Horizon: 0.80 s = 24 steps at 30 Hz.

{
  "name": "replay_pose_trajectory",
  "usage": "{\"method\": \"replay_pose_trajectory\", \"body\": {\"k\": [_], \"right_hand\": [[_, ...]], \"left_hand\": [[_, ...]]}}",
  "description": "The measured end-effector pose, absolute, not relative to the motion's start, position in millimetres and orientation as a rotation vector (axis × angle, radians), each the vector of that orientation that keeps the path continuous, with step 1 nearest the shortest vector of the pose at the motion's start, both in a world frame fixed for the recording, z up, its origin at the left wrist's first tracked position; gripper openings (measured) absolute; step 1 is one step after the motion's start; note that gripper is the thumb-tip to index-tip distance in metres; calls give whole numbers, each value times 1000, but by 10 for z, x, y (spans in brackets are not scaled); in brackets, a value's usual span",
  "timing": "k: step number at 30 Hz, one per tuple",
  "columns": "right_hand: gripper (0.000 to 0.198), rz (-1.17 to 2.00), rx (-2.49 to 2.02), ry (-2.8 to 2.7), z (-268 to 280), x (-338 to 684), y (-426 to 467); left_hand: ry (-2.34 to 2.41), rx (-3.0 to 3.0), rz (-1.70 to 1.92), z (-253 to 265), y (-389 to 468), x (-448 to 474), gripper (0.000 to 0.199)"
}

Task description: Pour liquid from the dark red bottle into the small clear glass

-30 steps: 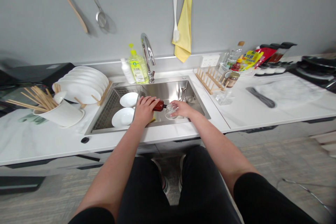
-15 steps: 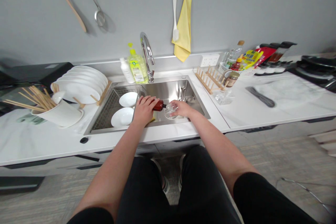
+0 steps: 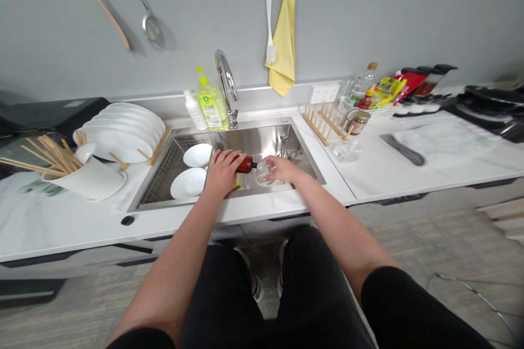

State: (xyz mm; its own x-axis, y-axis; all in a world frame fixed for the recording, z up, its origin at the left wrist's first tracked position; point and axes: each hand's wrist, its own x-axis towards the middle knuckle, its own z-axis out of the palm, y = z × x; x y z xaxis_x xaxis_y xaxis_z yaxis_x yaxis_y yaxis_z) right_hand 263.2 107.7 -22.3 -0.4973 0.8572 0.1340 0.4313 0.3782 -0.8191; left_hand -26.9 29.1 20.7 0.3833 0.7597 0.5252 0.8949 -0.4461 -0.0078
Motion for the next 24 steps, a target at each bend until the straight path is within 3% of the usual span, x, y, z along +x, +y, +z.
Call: {"method": "replay_pose_trajectory", "body": {"k": [24], "right_hand": [[68, 1005, -1121, -2122, -126, 2635, 1012]], "left_hand": [[-1458, -2354, -664, 196, 278, -268, 66]]}}
